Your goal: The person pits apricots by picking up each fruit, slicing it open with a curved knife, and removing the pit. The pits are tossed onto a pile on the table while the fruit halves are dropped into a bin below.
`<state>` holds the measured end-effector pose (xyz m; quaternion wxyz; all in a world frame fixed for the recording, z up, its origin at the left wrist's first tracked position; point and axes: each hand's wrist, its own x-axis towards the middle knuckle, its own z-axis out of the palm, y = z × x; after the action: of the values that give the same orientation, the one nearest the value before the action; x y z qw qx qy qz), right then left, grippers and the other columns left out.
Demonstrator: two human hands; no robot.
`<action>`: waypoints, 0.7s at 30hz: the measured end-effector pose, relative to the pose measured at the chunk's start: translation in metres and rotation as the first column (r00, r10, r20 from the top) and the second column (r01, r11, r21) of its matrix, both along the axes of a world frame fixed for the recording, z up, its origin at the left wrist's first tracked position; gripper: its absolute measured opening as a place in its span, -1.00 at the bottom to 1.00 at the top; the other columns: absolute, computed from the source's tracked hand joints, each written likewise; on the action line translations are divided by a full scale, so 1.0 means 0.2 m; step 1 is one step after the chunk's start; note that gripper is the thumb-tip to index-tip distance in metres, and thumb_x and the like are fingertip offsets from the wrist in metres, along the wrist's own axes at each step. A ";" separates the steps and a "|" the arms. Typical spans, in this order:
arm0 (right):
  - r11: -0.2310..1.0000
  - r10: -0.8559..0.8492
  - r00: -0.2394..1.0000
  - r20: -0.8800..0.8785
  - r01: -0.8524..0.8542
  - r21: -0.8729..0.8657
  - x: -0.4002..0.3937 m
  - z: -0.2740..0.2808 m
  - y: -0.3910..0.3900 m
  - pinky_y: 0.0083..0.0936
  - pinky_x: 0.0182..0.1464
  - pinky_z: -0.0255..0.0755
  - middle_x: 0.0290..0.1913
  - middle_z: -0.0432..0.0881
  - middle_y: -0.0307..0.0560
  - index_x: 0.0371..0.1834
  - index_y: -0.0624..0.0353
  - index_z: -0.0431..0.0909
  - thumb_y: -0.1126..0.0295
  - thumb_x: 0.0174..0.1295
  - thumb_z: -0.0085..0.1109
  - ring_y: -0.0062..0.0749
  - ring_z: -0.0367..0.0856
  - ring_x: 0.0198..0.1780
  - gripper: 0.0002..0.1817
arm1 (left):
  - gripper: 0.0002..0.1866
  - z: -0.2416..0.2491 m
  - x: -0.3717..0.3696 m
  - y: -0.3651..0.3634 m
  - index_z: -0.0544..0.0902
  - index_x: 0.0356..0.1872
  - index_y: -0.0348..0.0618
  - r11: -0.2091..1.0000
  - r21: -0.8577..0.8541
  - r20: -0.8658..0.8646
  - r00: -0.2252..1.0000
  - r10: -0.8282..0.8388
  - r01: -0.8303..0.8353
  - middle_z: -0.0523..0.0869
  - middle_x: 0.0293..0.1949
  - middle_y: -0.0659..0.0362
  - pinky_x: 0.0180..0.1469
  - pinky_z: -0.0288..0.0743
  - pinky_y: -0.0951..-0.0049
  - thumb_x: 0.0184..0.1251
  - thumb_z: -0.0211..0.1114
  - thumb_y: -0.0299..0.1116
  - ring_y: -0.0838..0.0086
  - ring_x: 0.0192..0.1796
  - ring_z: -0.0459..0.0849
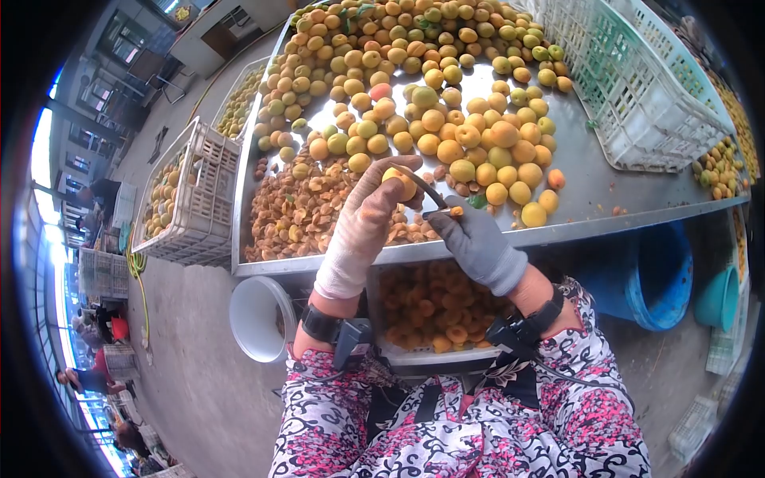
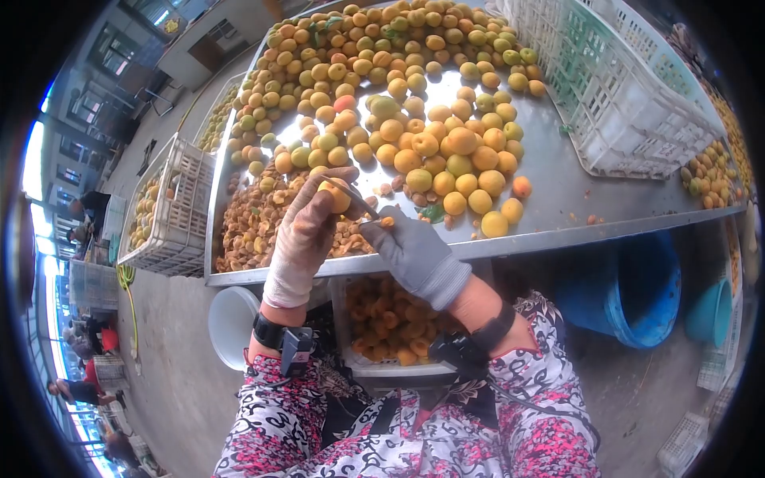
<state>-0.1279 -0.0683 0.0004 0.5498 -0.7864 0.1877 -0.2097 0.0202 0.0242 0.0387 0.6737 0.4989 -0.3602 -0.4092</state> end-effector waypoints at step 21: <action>0.982 -0.143 0.988 -0.053 0.148 0.118 0.12 -0.05 0.06 -0.21 -0.18 0.46 -0.28 0.63 0.17 -0.03 0.20 0.47 0.01 0.37 -0.05 0.10 0.61 -0.15 -0.56 | -0.40 -0.12 -0.11 -0.13 0.47 0.05 -0.27 0.984 0.031 -0.482 0.860 0.170 -0.177 0.68 -0.25 0.07 -0.01 0.49 0.43 0.27 0.25 0.09 0.37 -0.14 0.66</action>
<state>-0.1046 -0.0553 -0.0093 0.5755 -0.7403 0.2691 -0.2199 -0.0021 -0.0022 0.0143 0.7799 0.4065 -0.1376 -0.4556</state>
